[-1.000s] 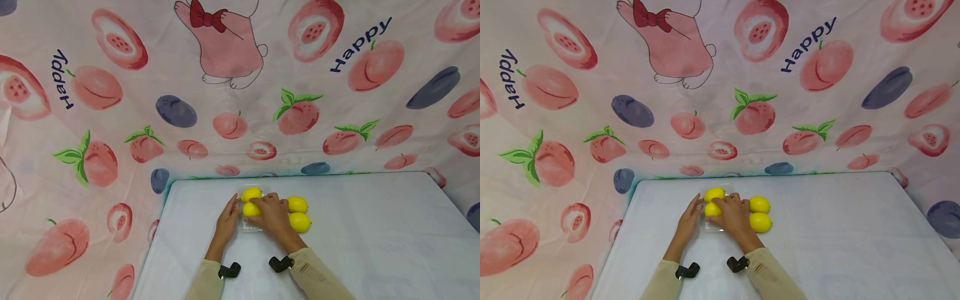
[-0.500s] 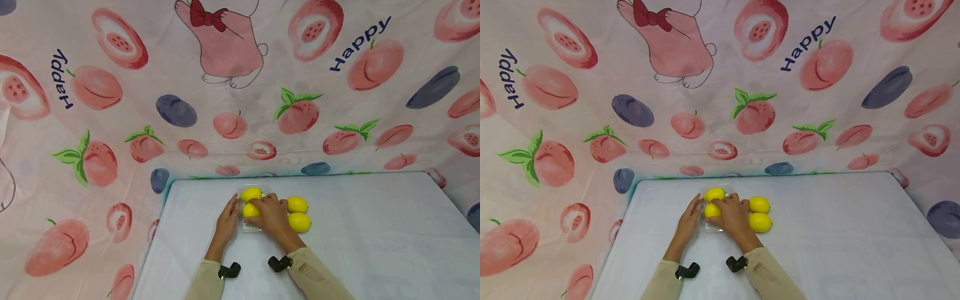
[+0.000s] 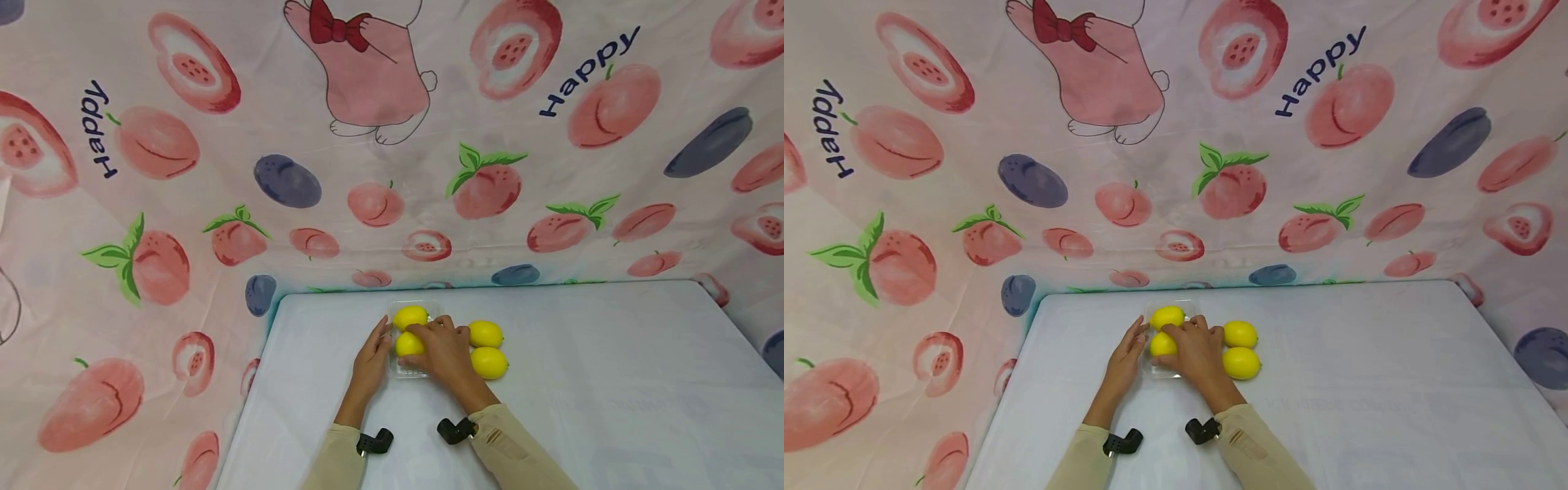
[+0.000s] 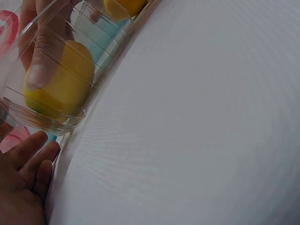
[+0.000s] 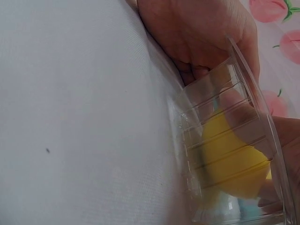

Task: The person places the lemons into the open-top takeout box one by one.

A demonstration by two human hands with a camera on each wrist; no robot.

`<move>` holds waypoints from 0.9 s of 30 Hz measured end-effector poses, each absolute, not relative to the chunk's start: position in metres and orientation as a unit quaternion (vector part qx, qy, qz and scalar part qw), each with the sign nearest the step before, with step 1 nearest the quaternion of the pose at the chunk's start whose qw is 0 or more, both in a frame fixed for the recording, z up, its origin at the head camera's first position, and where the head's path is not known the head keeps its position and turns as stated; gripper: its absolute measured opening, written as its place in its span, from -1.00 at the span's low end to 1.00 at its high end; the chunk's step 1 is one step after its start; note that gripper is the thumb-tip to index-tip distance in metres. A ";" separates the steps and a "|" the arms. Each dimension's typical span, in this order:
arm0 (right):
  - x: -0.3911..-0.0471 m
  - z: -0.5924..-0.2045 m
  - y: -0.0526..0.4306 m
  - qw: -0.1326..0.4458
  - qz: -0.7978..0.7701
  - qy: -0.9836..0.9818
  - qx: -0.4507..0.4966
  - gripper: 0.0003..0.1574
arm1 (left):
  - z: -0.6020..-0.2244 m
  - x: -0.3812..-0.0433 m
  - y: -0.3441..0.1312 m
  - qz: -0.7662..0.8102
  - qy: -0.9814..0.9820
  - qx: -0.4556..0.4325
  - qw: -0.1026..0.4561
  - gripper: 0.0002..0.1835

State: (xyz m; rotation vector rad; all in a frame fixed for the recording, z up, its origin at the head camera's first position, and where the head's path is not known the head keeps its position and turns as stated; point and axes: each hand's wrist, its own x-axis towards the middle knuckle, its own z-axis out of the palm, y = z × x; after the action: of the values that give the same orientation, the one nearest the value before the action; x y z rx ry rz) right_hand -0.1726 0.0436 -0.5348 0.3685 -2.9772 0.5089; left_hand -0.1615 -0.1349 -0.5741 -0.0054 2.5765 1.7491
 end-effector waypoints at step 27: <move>-0.173 -0.529 0.053 0.059 0.171 -0.974 0.139 -0.08 | -0.573 -0.161 -0.134 0.568 0.823 -0.002 0.013 -0.48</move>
State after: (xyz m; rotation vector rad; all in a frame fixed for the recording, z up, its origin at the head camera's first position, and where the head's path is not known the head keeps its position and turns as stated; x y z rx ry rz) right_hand -0.1732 0.0526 -0.5289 0.4199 -2.9496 0.5169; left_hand -0.1607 -0.1344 -0.5730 -0.0051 2.5641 1.7682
